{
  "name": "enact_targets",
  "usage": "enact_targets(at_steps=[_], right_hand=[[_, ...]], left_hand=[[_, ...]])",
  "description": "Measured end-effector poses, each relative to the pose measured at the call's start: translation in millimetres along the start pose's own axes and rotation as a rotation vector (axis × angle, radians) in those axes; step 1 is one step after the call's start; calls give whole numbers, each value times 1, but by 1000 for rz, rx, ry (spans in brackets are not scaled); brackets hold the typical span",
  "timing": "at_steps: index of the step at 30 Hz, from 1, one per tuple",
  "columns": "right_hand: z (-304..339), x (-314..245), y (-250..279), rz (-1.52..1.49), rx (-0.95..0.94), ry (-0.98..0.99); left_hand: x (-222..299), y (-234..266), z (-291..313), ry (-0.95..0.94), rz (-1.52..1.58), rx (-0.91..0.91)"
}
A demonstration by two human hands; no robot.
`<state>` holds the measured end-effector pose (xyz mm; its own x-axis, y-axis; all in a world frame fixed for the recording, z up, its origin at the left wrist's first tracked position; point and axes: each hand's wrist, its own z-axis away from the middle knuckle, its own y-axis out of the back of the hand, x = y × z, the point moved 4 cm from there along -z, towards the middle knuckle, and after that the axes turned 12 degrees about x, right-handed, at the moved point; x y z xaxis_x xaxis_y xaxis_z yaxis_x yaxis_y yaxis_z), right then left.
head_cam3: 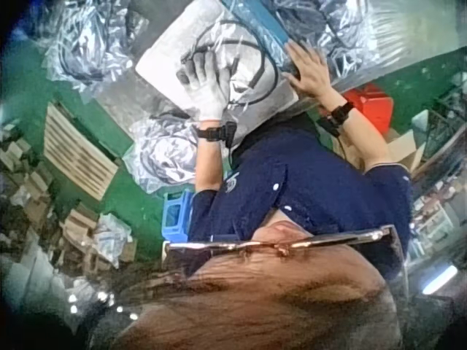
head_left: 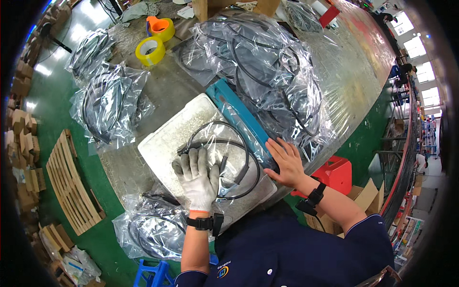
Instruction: Sealing circular items into plastic bags using a heat sealer.
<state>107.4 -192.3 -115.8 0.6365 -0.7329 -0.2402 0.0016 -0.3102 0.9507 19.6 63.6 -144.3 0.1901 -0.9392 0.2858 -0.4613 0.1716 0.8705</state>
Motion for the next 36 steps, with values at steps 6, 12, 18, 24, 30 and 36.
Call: enact_targets(at_steps=[6,12,18,24,30,36], right_hand=[[-1,1,0,26,8,0],[-10,0,1,2,47,19],[-6,0,0,-19,-22,-23],[12,9,-3,-51,57,7],[9,11,0,-62,101,10],[-2,2,3,-129,178,69]], left_hand=[[2,-2,-2,7,6,18],[1,-3,-11,0,-11,44],[7,16,-25,32,35,5],[-4,-9,-67,95,-47,-171],[-2,-28,-83,96,-134,-260],[-22,-45,-94,146,-181,-398]])
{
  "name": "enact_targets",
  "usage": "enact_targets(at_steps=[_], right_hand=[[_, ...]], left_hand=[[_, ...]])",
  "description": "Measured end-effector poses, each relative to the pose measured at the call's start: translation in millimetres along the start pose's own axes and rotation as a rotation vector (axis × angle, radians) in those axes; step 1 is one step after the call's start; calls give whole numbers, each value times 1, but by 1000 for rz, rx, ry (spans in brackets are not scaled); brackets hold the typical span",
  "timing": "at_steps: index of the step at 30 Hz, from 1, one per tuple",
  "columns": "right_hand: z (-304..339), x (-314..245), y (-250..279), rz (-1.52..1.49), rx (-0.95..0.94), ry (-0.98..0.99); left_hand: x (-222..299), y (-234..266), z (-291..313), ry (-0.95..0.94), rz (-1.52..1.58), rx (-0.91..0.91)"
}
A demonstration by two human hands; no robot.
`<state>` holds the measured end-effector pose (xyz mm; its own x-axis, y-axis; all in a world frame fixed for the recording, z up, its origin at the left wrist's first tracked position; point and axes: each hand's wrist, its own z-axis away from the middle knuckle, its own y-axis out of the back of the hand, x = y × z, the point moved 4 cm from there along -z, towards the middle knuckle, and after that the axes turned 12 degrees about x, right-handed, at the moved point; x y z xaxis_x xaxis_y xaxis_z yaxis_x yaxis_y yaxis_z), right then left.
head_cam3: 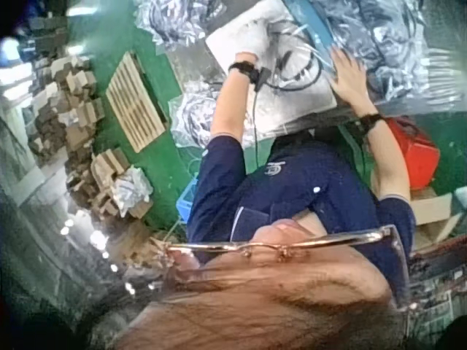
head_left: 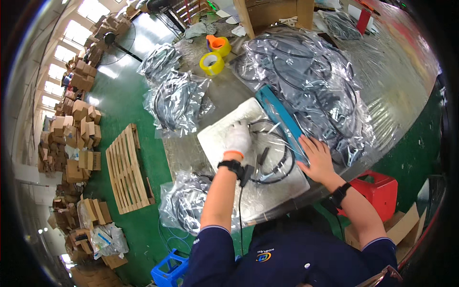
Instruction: Sealing circular items into plastic bags using a heat sealer.
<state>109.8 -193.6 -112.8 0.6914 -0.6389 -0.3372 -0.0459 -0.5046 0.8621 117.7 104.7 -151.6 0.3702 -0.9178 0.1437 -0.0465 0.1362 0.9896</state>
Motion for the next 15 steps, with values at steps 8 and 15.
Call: enact_targets(at_steps=[8,15], right_hand=[[72,45,13,-1038,451,-707],[80,-62,-5,-1034,-302,-178]], left_hand=[[9,73,101,0,167,-63],[-29,135,274,542,932,419]])
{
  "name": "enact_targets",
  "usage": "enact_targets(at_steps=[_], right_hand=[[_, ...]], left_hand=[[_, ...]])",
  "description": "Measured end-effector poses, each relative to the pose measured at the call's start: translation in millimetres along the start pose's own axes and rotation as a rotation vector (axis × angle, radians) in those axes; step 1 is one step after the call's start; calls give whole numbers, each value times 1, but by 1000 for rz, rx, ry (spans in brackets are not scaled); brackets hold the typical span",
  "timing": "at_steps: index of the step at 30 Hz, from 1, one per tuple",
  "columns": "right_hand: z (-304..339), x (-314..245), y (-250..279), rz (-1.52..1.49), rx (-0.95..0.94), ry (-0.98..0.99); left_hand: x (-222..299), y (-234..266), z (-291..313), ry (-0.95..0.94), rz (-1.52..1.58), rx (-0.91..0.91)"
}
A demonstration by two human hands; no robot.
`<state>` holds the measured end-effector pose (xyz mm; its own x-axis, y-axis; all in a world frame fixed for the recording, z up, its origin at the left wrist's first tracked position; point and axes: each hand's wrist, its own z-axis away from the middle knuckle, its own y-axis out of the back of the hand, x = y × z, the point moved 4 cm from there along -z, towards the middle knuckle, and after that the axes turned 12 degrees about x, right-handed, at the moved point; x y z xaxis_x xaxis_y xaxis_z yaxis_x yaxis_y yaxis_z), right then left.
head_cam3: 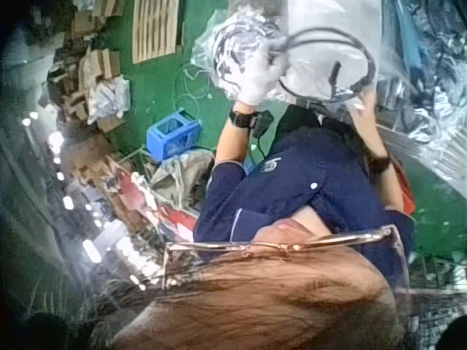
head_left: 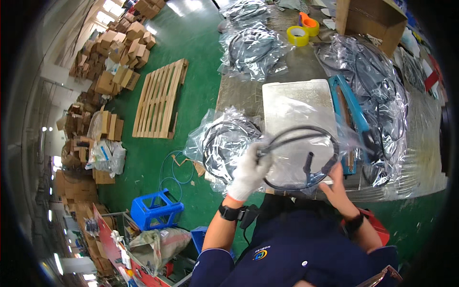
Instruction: Sealing circular items into plastic bags using a heat sealer.
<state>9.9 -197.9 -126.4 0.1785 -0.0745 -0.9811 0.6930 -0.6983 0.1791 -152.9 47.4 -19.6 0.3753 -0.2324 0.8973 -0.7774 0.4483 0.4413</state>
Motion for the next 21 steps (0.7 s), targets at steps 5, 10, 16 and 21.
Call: enact_targets(at_steps=[5,10,16,21], right_hand=[[-100,-77,-143,-303,-348,-244],[-134,-49,-235,529,-332,200],[-141,-78,-281,790,-322,641],[-153,-51,-320,961,-522,622]], left_hand=[[-49,104,4,286,292,509],[-140,162,4,440,-382,260],[-115,156,-40,-182,-978,56],[-122,120,-112,-647,-727,-26]])
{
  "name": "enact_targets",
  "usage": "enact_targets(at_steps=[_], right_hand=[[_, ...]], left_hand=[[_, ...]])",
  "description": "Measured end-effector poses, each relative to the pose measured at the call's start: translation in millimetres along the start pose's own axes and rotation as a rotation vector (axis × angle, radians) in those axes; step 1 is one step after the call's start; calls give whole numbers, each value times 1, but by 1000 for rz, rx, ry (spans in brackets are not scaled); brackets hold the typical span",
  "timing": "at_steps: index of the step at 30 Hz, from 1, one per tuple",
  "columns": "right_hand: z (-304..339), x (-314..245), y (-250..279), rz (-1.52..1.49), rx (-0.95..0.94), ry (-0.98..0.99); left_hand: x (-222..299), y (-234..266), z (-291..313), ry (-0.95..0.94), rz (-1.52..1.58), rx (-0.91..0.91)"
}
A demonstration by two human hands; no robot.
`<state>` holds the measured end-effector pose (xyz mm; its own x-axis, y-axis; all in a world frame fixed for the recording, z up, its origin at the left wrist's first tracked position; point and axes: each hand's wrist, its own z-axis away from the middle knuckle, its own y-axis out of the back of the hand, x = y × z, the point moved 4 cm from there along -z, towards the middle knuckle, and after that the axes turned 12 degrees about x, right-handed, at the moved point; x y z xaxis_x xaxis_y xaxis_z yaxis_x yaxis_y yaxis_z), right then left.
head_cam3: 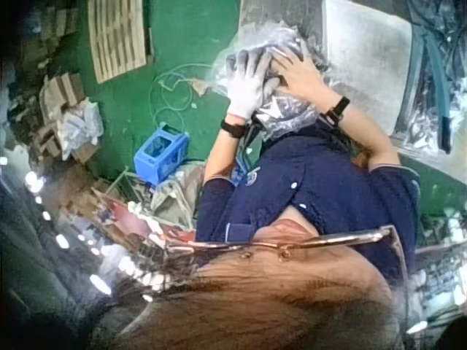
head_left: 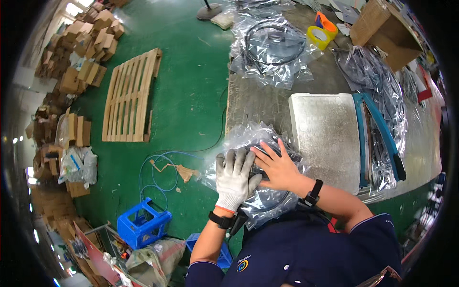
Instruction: Sealing circular items into plastic bags using a heat sealer.
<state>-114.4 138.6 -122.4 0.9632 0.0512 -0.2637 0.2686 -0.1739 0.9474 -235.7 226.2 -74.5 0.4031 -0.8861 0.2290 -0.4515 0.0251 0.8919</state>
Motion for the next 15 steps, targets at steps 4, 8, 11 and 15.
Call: enact_targets(at_steps=[4,8,11,15], right_hand=[[0,2,-8,-39,-47,-21],[-1,6,-9,-48,-50,-49],[-4,6,-10,-25,-59,-57],[-5,5,-14,17,-71,-9]], left_hand=[[-12,-21,5,4,2,-81],[-13,-32,3,2,4,-154],[-15,-38,3,-1,9,-189],[-15,-37,6,8,-7,-151]])
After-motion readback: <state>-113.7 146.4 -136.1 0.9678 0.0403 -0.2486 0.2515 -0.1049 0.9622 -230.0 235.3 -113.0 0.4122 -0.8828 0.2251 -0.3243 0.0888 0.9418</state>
